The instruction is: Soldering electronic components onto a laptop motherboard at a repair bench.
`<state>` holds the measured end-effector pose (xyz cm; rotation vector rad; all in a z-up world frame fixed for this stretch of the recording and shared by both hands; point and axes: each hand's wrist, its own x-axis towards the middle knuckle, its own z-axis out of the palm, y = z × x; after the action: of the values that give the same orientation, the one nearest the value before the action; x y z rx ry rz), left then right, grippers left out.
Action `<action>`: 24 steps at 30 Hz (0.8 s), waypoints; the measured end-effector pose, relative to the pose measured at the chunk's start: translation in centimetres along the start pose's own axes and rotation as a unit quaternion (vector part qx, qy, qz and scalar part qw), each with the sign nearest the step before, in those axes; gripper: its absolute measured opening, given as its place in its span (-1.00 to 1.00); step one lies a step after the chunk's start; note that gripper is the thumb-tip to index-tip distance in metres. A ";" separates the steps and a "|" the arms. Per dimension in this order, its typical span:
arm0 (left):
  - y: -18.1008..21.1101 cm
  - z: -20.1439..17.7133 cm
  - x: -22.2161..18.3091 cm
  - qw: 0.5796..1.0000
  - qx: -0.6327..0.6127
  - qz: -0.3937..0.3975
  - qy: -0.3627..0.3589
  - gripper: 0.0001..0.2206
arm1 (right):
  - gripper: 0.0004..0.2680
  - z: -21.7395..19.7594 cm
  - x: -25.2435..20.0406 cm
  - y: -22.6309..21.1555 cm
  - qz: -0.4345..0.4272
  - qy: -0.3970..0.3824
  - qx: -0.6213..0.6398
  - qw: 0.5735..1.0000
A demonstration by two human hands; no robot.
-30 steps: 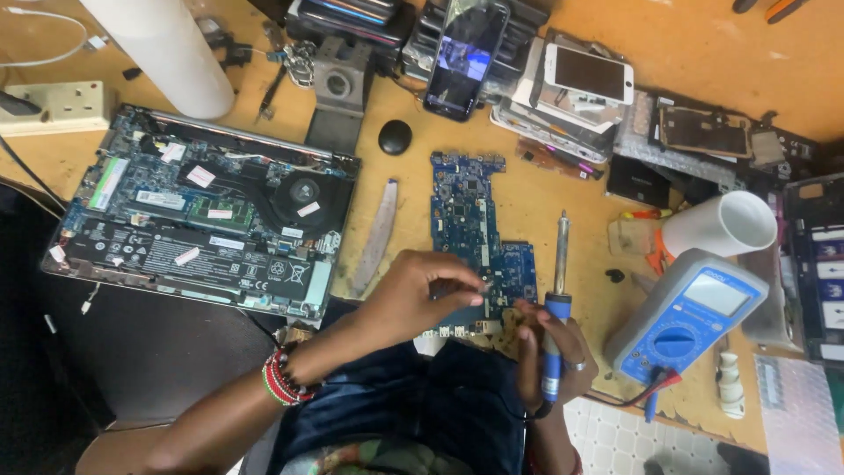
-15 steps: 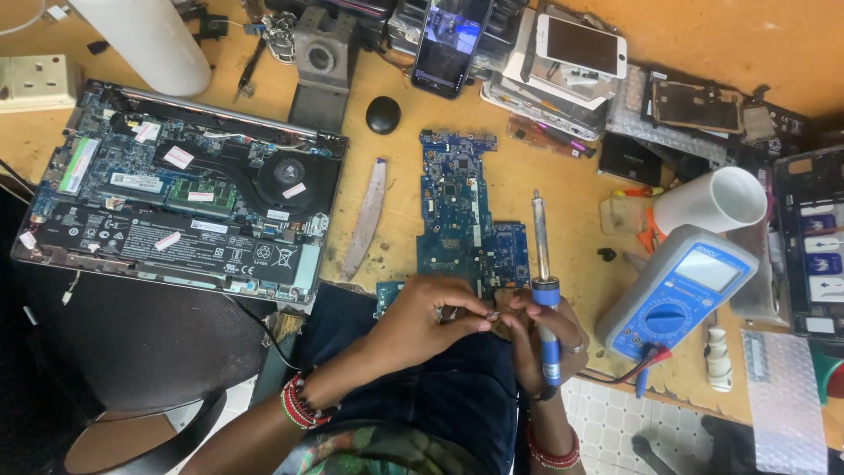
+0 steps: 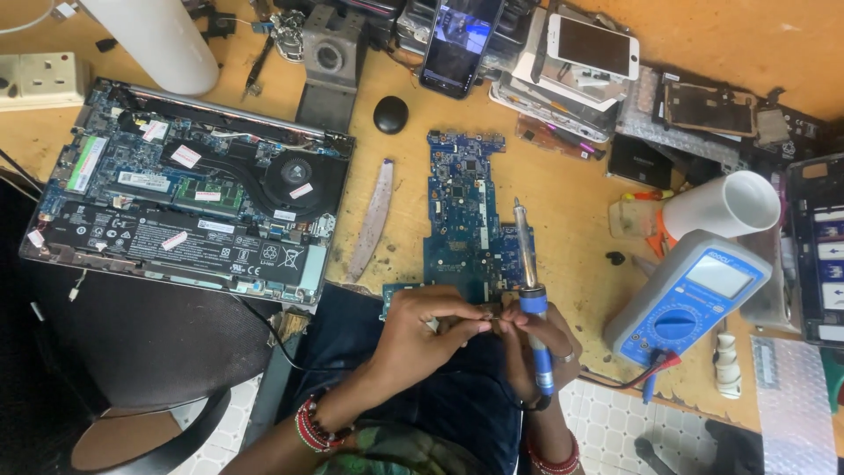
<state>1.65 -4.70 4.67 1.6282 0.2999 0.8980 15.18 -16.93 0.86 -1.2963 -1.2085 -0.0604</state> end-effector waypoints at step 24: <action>-1.4 -5.0 4.4 0.985 0.108 0.078 0.112 -0.88 | -0.81 -1.6 2.5 3.5 -0.058 0.068 -0.147 0.985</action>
<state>1.58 2.08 5.10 1.7702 0.4414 1.2059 19.48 -15.45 0.54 -1.4500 -1.1876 -0.4197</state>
